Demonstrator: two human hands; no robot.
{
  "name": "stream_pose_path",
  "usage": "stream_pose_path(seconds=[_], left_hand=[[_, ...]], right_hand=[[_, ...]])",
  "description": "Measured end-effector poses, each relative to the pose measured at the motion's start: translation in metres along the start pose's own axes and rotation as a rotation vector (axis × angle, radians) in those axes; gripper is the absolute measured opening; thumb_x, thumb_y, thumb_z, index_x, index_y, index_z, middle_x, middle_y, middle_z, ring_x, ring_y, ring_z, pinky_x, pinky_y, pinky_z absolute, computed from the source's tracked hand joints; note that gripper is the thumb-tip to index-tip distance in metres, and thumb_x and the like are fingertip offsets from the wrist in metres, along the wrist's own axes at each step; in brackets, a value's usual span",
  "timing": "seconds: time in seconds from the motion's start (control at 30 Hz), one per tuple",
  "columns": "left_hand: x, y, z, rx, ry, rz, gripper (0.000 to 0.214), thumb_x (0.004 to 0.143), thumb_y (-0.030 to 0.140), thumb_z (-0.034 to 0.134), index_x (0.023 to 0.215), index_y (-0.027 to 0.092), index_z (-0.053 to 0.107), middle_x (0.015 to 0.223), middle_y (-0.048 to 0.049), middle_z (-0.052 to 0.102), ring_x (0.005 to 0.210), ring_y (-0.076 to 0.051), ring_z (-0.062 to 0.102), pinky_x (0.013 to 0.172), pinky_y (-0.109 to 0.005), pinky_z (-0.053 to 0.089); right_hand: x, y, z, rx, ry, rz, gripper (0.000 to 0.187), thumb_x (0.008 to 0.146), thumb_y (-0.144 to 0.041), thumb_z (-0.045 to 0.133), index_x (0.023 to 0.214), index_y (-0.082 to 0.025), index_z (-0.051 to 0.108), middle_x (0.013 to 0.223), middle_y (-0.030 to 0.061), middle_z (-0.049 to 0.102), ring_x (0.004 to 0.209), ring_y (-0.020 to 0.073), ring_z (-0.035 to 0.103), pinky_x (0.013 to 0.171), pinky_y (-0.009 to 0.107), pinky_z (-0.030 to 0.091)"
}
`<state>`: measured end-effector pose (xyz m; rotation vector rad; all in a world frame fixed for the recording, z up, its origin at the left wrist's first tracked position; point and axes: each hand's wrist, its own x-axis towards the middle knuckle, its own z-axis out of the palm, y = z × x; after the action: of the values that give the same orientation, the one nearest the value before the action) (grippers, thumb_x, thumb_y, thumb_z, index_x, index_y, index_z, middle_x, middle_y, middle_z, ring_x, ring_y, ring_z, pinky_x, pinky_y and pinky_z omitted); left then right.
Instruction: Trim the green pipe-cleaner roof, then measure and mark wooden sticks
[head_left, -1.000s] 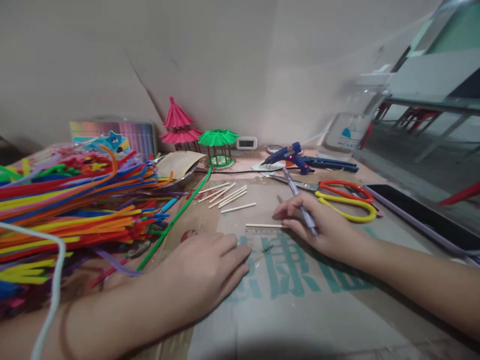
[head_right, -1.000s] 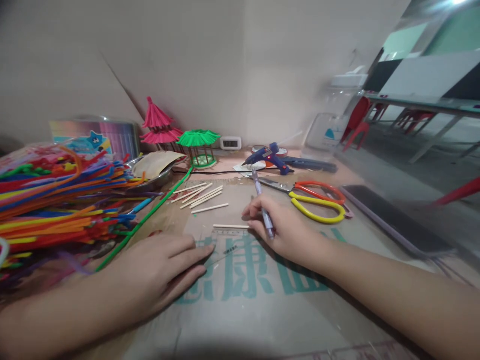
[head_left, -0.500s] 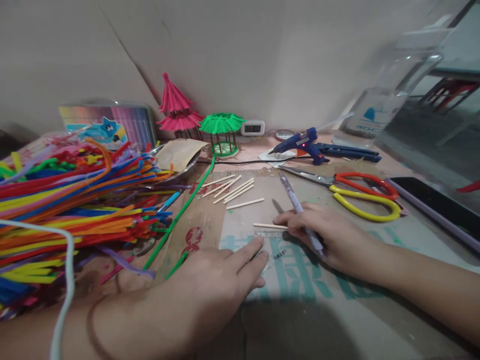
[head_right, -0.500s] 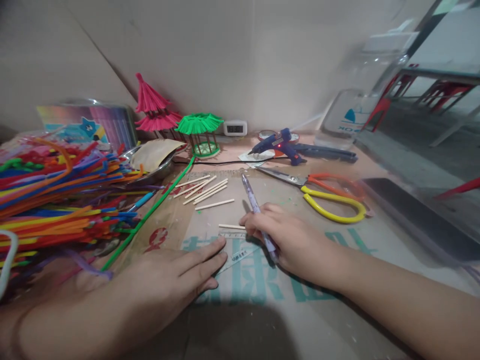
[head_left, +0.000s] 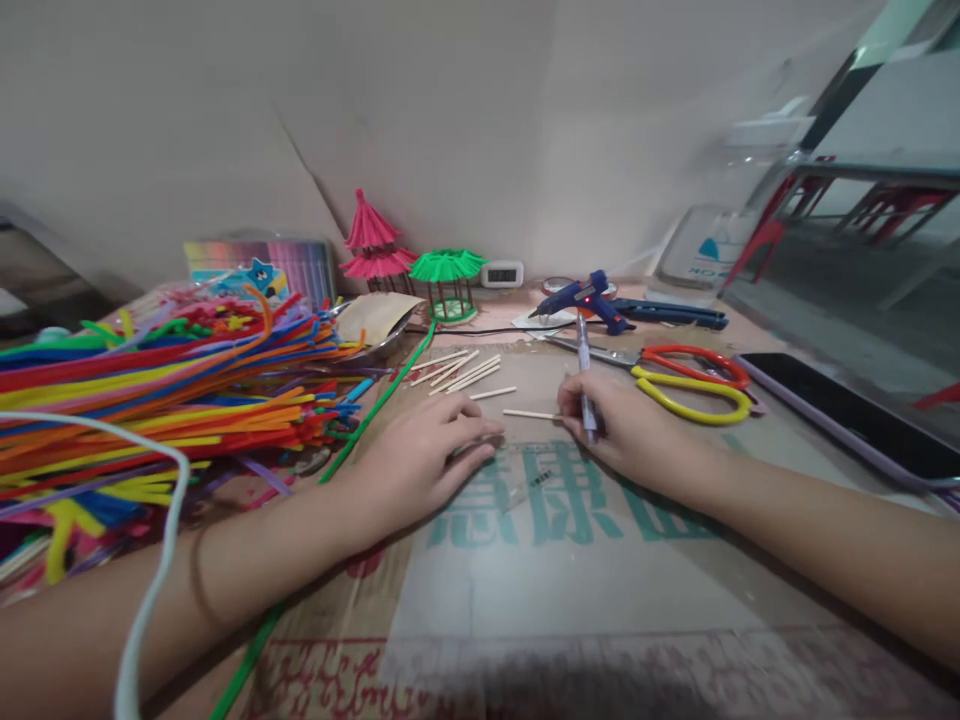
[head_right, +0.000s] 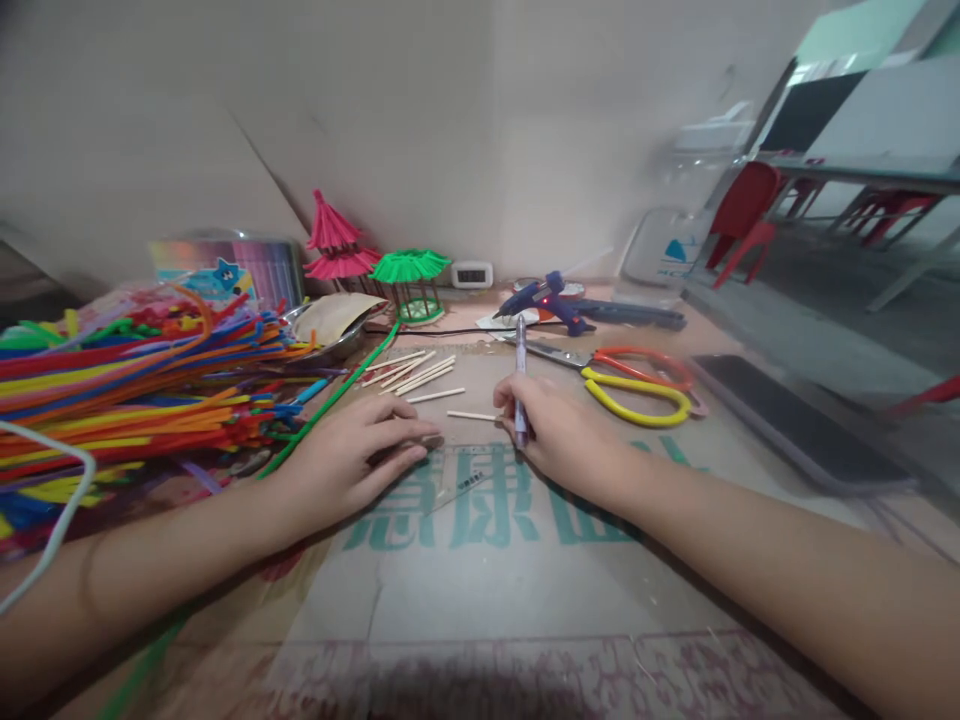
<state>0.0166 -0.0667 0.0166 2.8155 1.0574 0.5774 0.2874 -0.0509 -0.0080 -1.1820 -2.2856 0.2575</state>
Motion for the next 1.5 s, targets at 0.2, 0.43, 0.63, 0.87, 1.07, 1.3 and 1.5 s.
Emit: stream_pose_path(seconds=[0.2,0.43,0.63,0.87,1.07,1.3,1.5], left_hand=[[0.007,-0.004,0.004,0.028,-0.198,0.096,0.037,0.102,0.024,0.041,0.131,0.03,0.064,0.11,-0.0081,0.062,0.1,-0.022,0.058,0.084,-0.036,0.046],[0.0,0.004,-0.008,0.247,-0.199,0.15,0.034,0.101,0.035,0.045,0.117,0.019,0.07,0.104,-0.0109,0.065,0.096,-0.026,0.058,0.086,-0.042,0.045],[-0.017,0.016,-0.032,0.248,-0.247,0.071,0.033,0.098,0.035,0.052,0.076,0.019,0.07,0.076,-0.0064,0.061,0.079,-0.023,0.057,0.08,-0.038,0.047],[-0.008,0.006,-0.042,0.252,-0.213,0.022,0.025,0.091,0.043,0.064,0.1,0.02,0.071,0.1,-0.0087,0.069,0.087,-0.026,0.064,0.079,-0.039,0.051],[-0.003,0.003,-0.013,-0.027,-0.389,0.165,0.065,0.099,0.052,0.047,0.151,0.014,0.038,0.159,-0.0158,0.036,0.148,-0.03,0.032,0.121,-0.045,0.029],[0.002,0.003,-0.001,-0.104,-0.453,0.081,0.079,0.099,0.062,0.039,0.155,0.007,0.029,0.163,-0.0175,0.026,0.152,-0.029,0.022,0.125,-0.046,0.02],[-0.012,0.013,-0.019,0.027,-0.6,-0.104,0.093,0.094,0.069,0.04,0.158,0.005,0.018,0.165,-0.02,0.01,0.154,-0.033,0.013,0.124,-0.051,0.017]], right_hand=[[-0.008,-0.013,-0.005,0.102,-0.088,-0.191,0.007,0.089,-0.017,0.057,0.092,-0.022,0.053,0.089,0.0047,0.062,0.079,0.0194,0.057,0.07,0.03,0.044],[-0.009,-0.017,-0.006,0.18,-0.228,-0.144,0.024,0.078,-0.001,0.052,0.087,-0.023,0.054,0.084,0.0002,0.063,0.072,0.0153,0.055,0.065,0.025,0.04],[-0.008,-0.014,-0.01,0.144,-0.231,-0.139,0.021,0.081,-0.002,0.052,0.086,-0.022,0.054,0.084,0.0018,0.063,0.072,0.0159,0.055,0.066,0.025,0.041],[-0.006,-0.012,-0.01,0.14,-0.222,-0.167,0.012,0.089,-0.009,0.052,0.088,-0.021,0.053,0.081,0.0022,0.062,0.071,0.0155,0.056,0.064,0.024,0.041],[-0.007,-0.006,-0.007,0.137,-0.211,-0.191,0.019,0.084,-0.002,0.053,0.088,-0.021,0.052,0.08,0.001,0.06,0.073,0.0151,0.055,0.066,0.024,0.04],[-0.015,-0.018,-0.008,0.16,-0.255,-0.276,0.006,0.095,-0.024,0.057,0.098,-0.02,0.053,0.091,0.0051,0.061,0.08,0.0175,0.056,0.072,0.027,0.043],[-0.007,-0.012,-0.008,0.113,-0.319,-0.227,0.004,0.096,-0.02,0.053,0.093,-0.02,0.056,0.086,0.0031,0.063,0.077,0.0167,0.056,0.069,0.026,0.042]])
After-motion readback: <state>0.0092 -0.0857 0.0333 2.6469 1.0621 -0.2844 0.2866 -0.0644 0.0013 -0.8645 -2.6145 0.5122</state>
